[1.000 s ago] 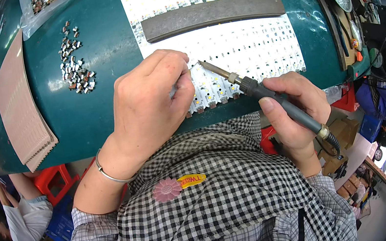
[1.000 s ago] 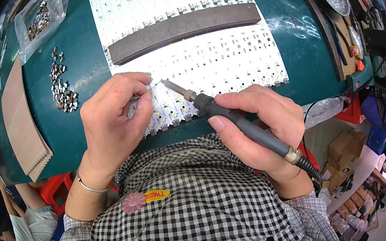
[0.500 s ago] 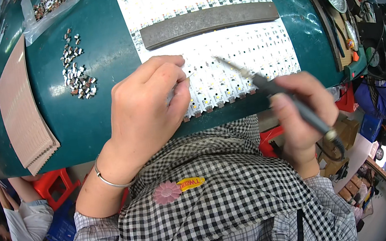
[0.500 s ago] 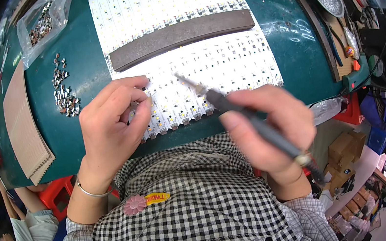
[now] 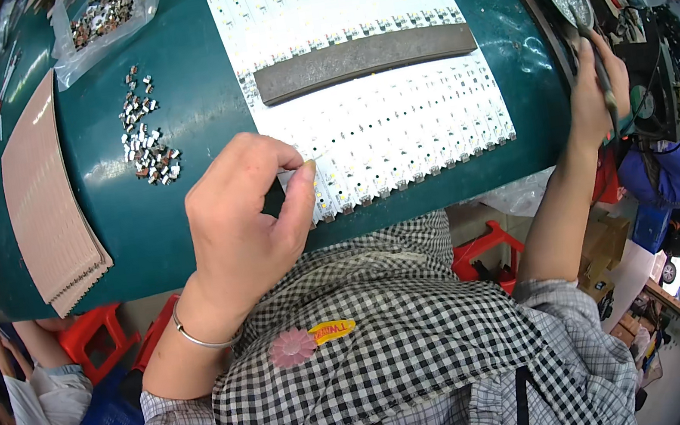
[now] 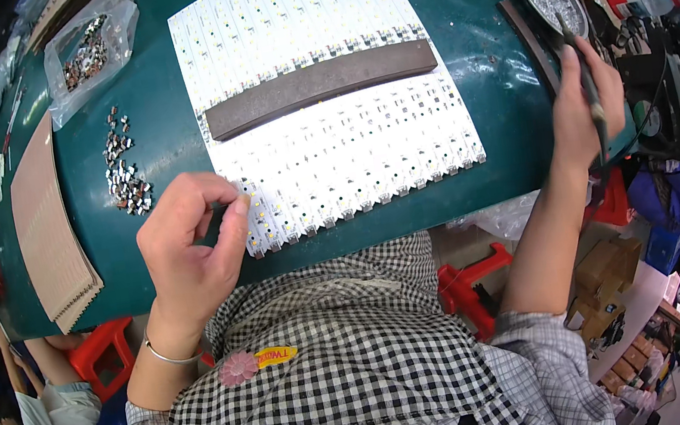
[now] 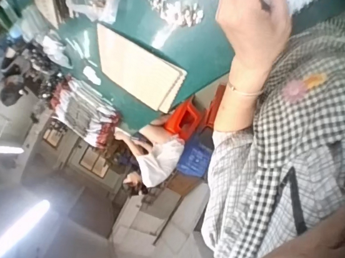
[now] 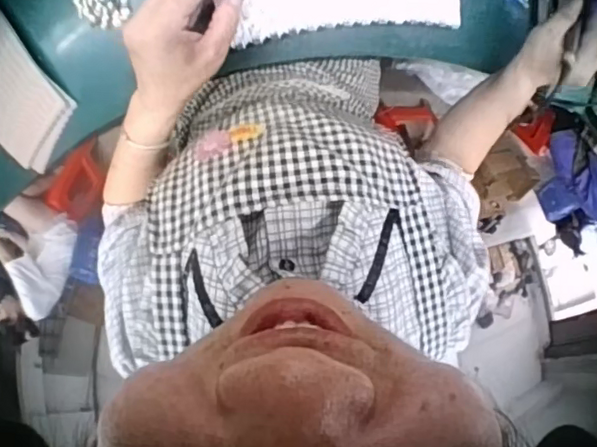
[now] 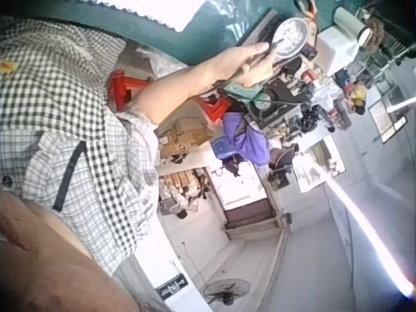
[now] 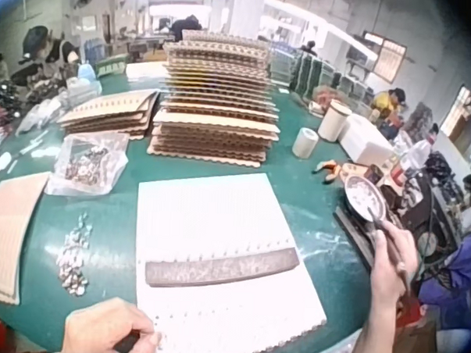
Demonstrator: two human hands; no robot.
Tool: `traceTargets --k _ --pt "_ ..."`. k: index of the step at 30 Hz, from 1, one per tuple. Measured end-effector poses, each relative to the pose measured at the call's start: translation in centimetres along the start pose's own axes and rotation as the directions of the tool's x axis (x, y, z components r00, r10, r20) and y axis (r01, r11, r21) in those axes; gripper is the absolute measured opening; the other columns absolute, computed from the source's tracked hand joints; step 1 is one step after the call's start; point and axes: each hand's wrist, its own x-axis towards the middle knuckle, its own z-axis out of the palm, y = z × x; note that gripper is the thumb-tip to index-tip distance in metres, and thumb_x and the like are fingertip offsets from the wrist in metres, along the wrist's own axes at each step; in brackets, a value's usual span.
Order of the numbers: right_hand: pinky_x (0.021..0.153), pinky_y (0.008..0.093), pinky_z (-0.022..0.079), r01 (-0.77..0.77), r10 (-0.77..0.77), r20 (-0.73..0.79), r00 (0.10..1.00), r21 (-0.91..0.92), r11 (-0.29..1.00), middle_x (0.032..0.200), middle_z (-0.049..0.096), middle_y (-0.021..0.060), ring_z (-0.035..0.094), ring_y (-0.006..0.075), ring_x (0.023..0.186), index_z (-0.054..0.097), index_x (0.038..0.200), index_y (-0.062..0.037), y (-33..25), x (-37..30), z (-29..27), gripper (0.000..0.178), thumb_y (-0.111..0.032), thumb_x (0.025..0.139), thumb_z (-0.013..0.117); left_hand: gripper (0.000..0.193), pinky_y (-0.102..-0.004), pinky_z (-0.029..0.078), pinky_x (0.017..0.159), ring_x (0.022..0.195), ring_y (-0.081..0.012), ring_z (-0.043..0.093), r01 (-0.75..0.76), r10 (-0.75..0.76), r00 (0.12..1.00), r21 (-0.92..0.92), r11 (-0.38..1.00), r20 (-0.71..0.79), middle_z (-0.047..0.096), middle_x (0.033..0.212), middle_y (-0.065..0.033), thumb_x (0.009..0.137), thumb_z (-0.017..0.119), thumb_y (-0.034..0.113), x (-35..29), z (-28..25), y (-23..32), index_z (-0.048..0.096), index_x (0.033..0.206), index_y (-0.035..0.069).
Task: The person inserts electronic components into the holes of a circuit board panel by hand, solders the components onto the board using a soldering iron, and lifts the panel to hold it up.
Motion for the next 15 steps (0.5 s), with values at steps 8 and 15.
traceTargets --k 8,15 --pt "0.054 0.0224 0.042 -0.353 0.037 0.408 0.912 0.735 0.579 0.071 0.064 0.0061 0.056 0.0101 0.058 0.069 0.092 0.0050 -11.8 -4.2 -5.9 0.017 -0.001 0.076 0.070 0.015 -0.0335 0.052 0.058 0.067 -0.0255 0.065 -0.022 0.018 0.997 0.049 0.999 0.082 0.066 0.080 -0.0094 0.072 0.069 -0.004 0.4 1.6 -0.4 0.059 0.081 0.004" --pt "0.050 0.0242 0.041 -0.354 -0.171 0.520 0.837 0.752 0.556 0.067 0.064 0.0093 0.059 0.0141 0.055 0.070 0.089 0.0022 -14.1 -4.9 -5.3 0.020 0.001 0.069 0.074 0.010 -0.0211 0.044 0.053 0.060 -0.0083 0.055 0.004 -0.009 0.995 0.047 0.999 0.104 0.068 0.085 -0.0078 0.077 0.066 -0.008 1.0 1.9 -0.4 0.060 0.080 -0.001"
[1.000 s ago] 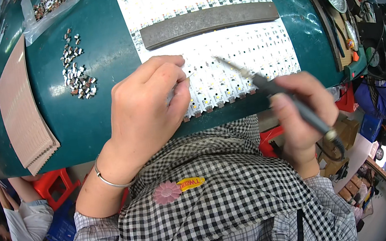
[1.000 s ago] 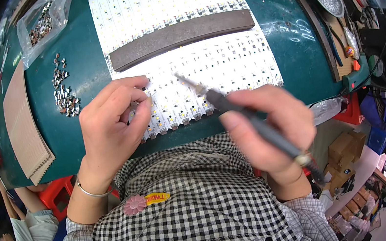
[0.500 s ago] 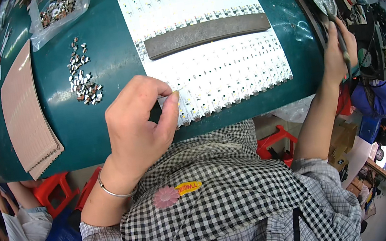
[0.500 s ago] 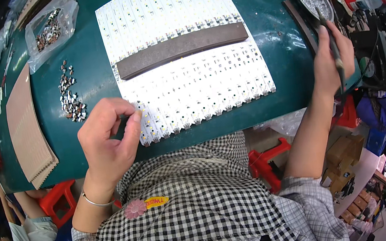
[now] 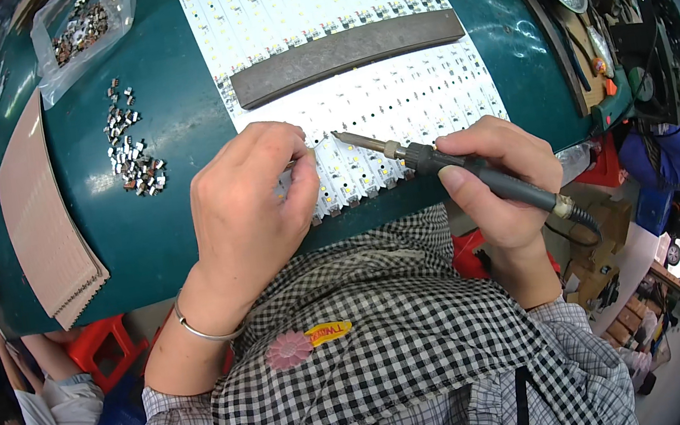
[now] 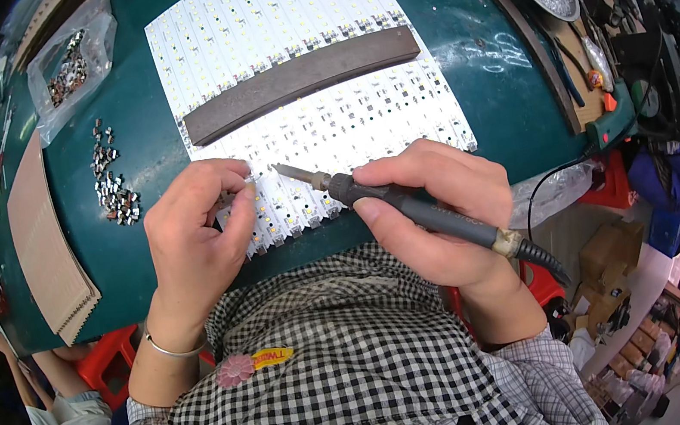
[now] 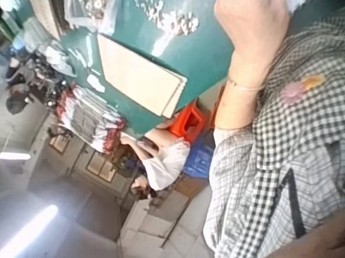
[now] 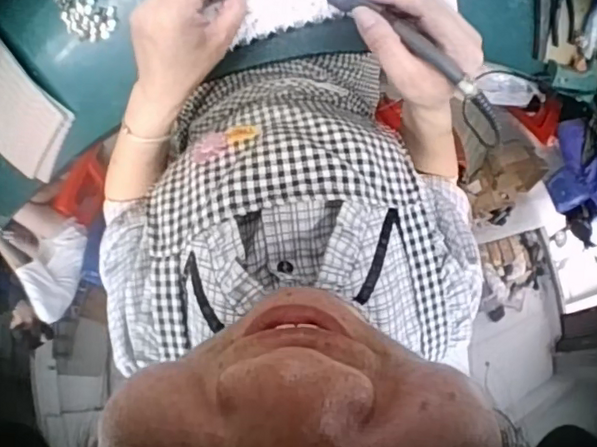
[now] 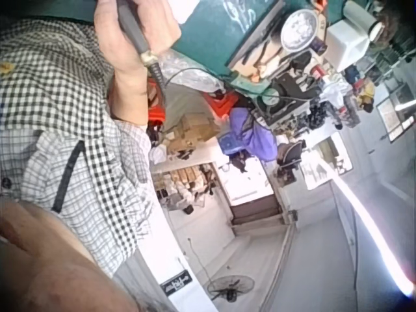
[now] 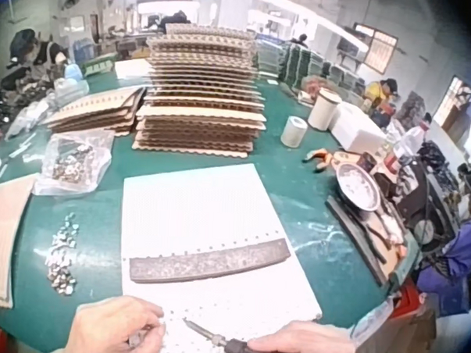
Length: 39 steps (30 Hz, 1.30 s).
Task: The person inserts electronic components into the holes of a circuit board panel by hand, solders the components onto the board using a soldering iron, and lifts the panel to hold it up.
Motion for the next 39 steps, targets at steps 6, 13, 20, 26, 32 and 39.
traceTargets --k 6,13,20,26,32,39 --pt "0.050 0.0241 0.042 -0.010 0.010 0.020 1.000 -0.011 1.000 0.068 0.064 0.0090 0.058 0.0138 0.055 0.070 0.089 0.0021 0.5 0.1 0.7 0.019 0.002 0.070 0.074 0.010 -0.0236 0.048 0.056 0.063 -0.0128 0.059 -0.041 0.041 0.999 0.027 0.999 -0.002 0.065 0.083 -0.0079 0.075 0.067 -0.008 0.2 0.4 -0.6 0.060 0.079 -0.001" --pt "0.051 0.0238 0.041 -0.002 0.002 0.002 1.000 -0.031 1.000 0.068 0.065 0.0087 0.058 0.0125 0.056 0.070 0.090 0.0023 0.4 0.6 0.0 0.021 -0.001 0.070 0.075 0.010 -0.0232 0.046 0.054 0.061 -0.0131 0.059 -0.001 0.001 1.000 0.048 0.999 -0.005 0.064 0.079 -0.0073 0.075 0.069 -0.007 0.2 0.2 -0.2 0.062 0.078 0.000" --pt "0.054 0.0193 0.043 -0.043 -0.066 -0.659 0.749 -0.147 0.988 0.080 0.065 0.0065 0.058 0.0089 0.062 0.067 0.108 0.0049 4.9 3.9 -5.6 0.022 -0.005 0.088 0.067 0.013 -0.0283 0.045 0.048 0.054 -0.0202 0.057 0.031 -0.027 0.997 0.047 0.998 -0.078 0.059 0.068 -0.0079 0.075 0.075 0.001 -0.8 -1.6 -0.5 0.062 0.078 0.003" --pt "0.081 0.0300 0.050 -0.211 -0.287 -0.565 0.773 -0.656 0.725 0.098 0.070 0.0108 0.066 0.0185 0.091 0.071 0.107 -0.0017 11.6 4.6 -11.7 0.025 -0.012 0.084 0.073 0.013 -0.0208 0.043 0.052 0.057 -0.0088 0.051 0.117 -0.119 0.989 -0.029 0.993 -0.090 0.057 0.072 -0.0050 0.078 0.070 -0.006 -1.6 -1.6 -0.2 0.059 0.079 -0.001" --pt "0.061 0.0192 0.046 -0.111 -0.047 -0.710 0.702 -0.175 0.978 0.087 0.069 0.0080 0.061 0.0096 0.069 0.070 0.104 0.0039 4.7 1.6 -6.7 0.023 -0.004 0.083 0.073 0.012 -0.0208 0.036 0.047 0.053 -0.0061 0.044 0.013 -0.012 0.994 0.004 1.000 -0.108 0.062 0.086 -0.0058 0.078 0.066 -0.008 -1.7 -1.6 -0.3 0.058 0.080 0.000" --pt "0.056 0.0226 0.046 -0.126 0.133 -0.215 0.967 0.046 0.991 0.080 0.068 0.0087 0.061 0.0106 0.065 0.067 0.095 0.0023 -0.3 -2.5 1.0 0.023 -0.003 0.075 0.077 0.011 -0.0218 0.037 0.047 0.051 -0.0058 0.044 0.002 -0.001 0.999 0.022 1.000 -0.052 0.068 0.090 -0.0071 0.077 0.065 -0.007 -1.3 -0.6 -0.4 0.058 0.080 0.001"
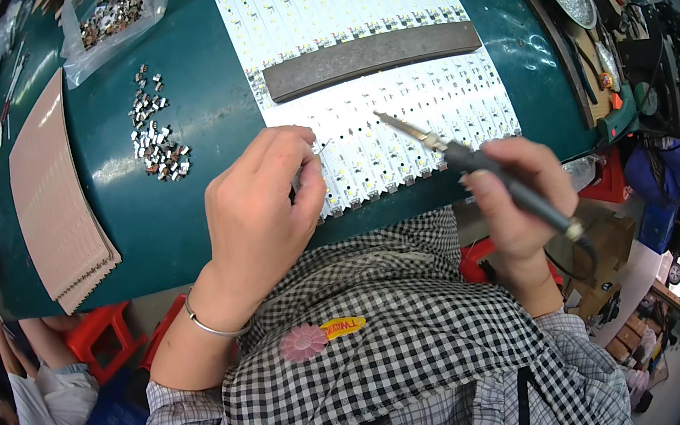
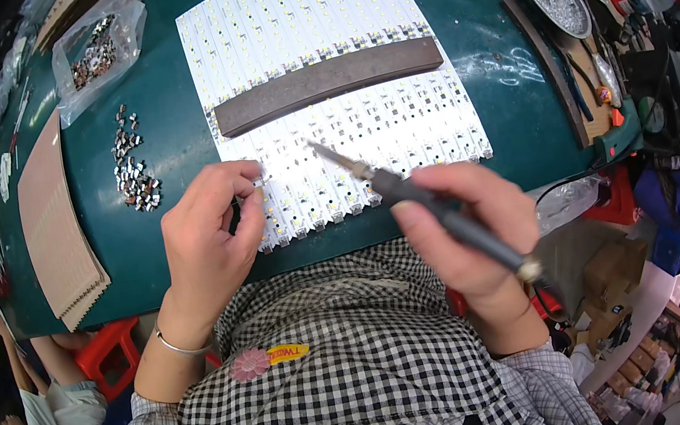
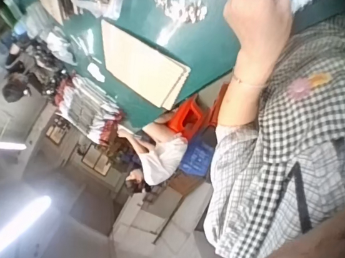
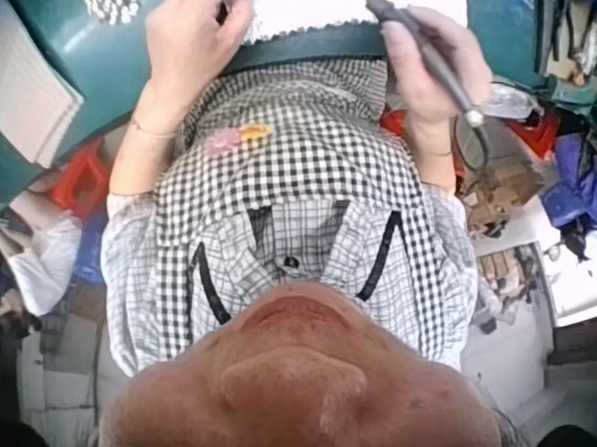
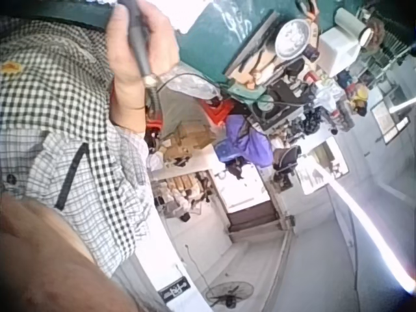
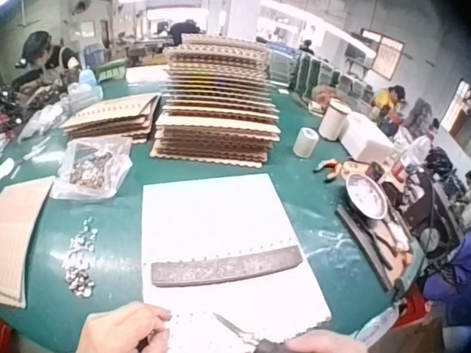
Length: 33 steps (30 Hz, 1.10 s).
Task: The person inserts electronic components into the holes of a circuit board panel by hand, solders the components onto the board using a soldering iron, and lifts the panel to hold it up.
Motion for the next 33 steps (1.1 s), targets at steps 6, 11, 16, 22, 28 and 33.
traceTargets --k 6,11,16,22,28,33 --pt "0.050 0.0243 0.045 0.100 -0.091 0.155 0.984 -0.053 0.994 0.070 0.067 0.0095 0.061 0.0147 0.056 0.068 0.092 -0.0001 0.2 0.2 1.8 0.022 -0.004 0.073 0.079 0.012 -0.0229 0.039 0.047 0.050 -0.0079 0.046 -0.007 0.007 1.000 -0.008 1.000 -0.001 0.069 0.090 -0.0071 0.076 0.067 -0.006 0.1 0.2 -0.3 0.058 0.080 0.001" --pt "0.050 0.0248 0.045 0.112 -0.097 0.166 0.981 -0.084 0.990 0.070 0.067 0.0100 0.062 0.0154 0.056 0.068 0.091 -0.0004 0.3 0.2 2.0 0.022 -0.004 0.073 0.079 0.011 -0.0235 0.040 0.047 0.050 -0.0087 0.047 -0.008 0.008 1.000 -0.016 1.000 -0.001 0.068 0.089 -0.0072 0.076 0.067 -0.006 0.1 0.2 -0.3 0.059 0.080 0.001" --pt "0.051 0.0255 0.048 0.141 -0.120 0.225 0.967 -0.080 0.987 0.072 0.068 0.0115 0.065 0.0173 0.058 0.068 0.090 0.0001 0.2 0.7 1.9 0.022 -0.003 0.072 0.079 0.014 -0.0344 0.050 0.052 0.062 -0.0284 0.062 -0.050 0.050 0.999 0.011 0.999 0.000 0.064 0.081 -0.0102 0.072 0.066 -0.005 0.4 0.3 -0.6 0.059 0.082 0.002" --pt "0.052 0.0263 0.048 0.096 -0.069 0.252 0.965 -0.097 0.991 0.072 0.068 0.0125 0.066 0.0189 0.059 0.067 0.090 0.0011 -0.6 1.0 1.9 0.023 -0.003 0.071 0.080 0.011 -0.0251 0.042 0.047 0.052 -0.0125 0.053 -0.039 0.039 0.999 0.017 0.999 0.030 0.067 0.085 -0.0079 0.075 0.069 -0.006 0.6 0.3 -0.9 0.061 0.080 0.000" --pt "0.052 0.0272 0.049 0.201 -0.159 0.308 0.938 -0.109 0.974 0.071 0.068 0.0133 0.066 0.0200 0.058 0.067 0.091 0.0013 -1.0 1.2 1.8 0.024 -0.003 0.071 0.080 0.010 -0.0256 0.043 0.047 0.054 -0.0138 0.055 -0.064 0.065 0.998 -0.025 0.998 0.018 0.067 0.085 -0.0090 0.075 0.070 -0.006 0.8 0.4 -0.9 0.062 0.079 -0.001" --pt "0.055 0.0241 0.048 0.058 -0.047 0.209 0.977 -0.048 0.997 0.076 0.068 0.0110 0.064 0.0143 0.063 0.066 0.095 0.0025 -0.6 0.3 1.4 0.024 -0.002 0.075 0.078 0.010 -0.0227 0.038 0.046 0.052 -0.0091 0.048 -0.005 0.003 0.999 -0.057 0.998 -0.039 0.066 0.081 -0.0072 0.075 0.073 -0.005 0.4 -0.5 -0.3 0.068 0.082 0.000"
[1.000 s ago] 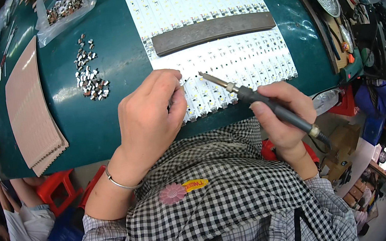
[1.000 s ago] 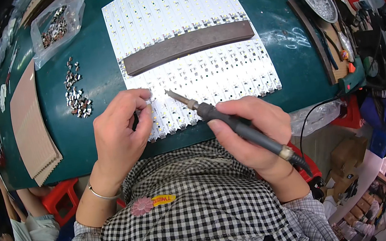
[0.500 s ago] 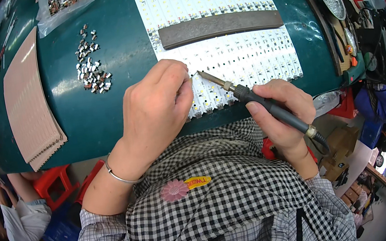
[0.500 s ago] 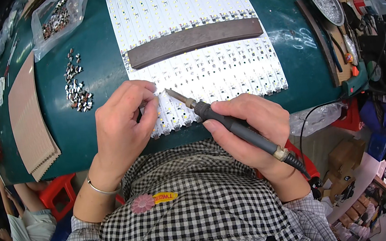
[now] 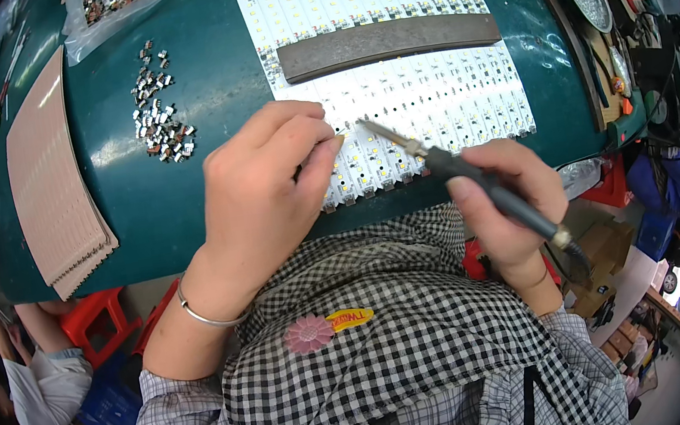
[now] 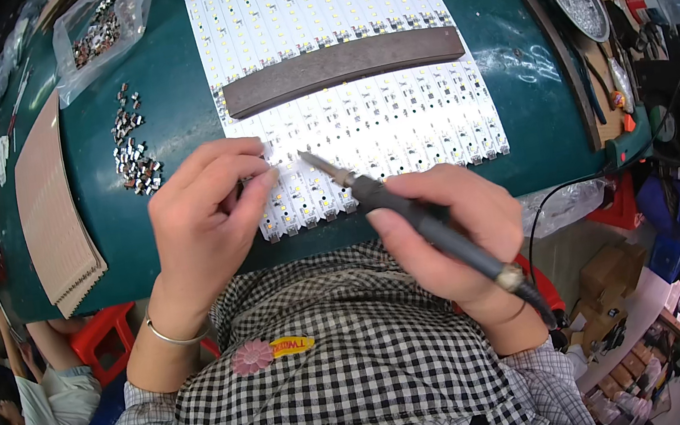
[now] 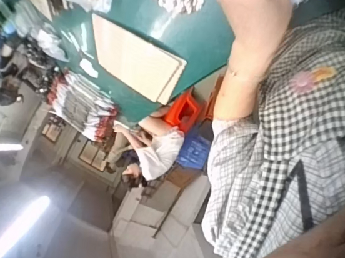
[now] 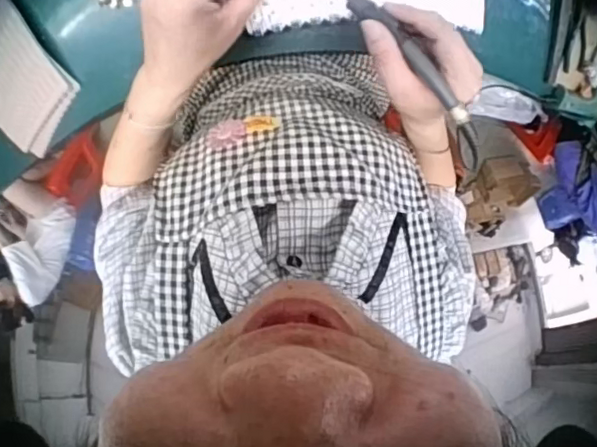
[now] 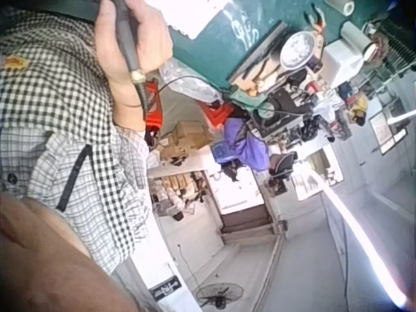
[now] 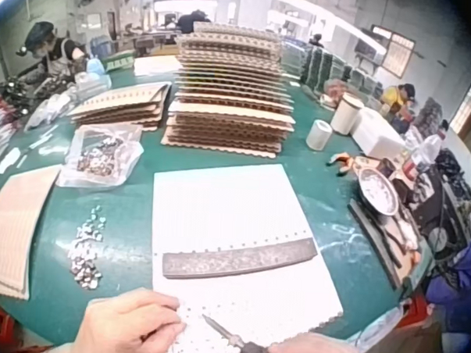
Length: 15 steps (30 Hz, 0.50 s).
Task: The person inserts electronic components into the holes of a circuit board panel by hand, solders the components onto the board using a soldering iron, and lifts the panel to hold it up.
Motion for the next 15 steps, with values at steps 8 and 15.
traceTargets --k 8,15 --pt "0.053 0.0220 0.044 -0.024 0.030 -0.056 0.998 0.109 0.994 0.076 0.067 0.0079 0.060 0.0095 0.062 0.066 0.095 0.0020 0.2 -0.6 0.0 0.022 -0.004 0.077 0.077 0.012 -0.0194 0.027 0.046 0.051 -0.0030 0.035 0.094 -0.091 0.994 0.050 0.994 -0.057 0.057 0.068 0.0006 0.075 0.074 -0.005 -1.0 -1.6 -0.5 0.062 0.077 -0.001" --pt "0.051 0.0242 0.046 -0.023 0.021 0.029 0.999 0.047 0.999 0.073 0.067 0.0098 0.063 0.0145 0.059 0.067 0.093 0.0003 -0.2 -0.2 1.3 0.022 -0.005 0.075 0.079 0.011 -0.0194 0.031 0.046 0.051 -0.0028 0.034 0.069 -0.071 0.997 -0.056 0.996 -0.034 0.067 0.091 -0.0056 0.076 0.065 -0.010 -1.1 -0.4 -0.7 0.059 0.080 -0.001"
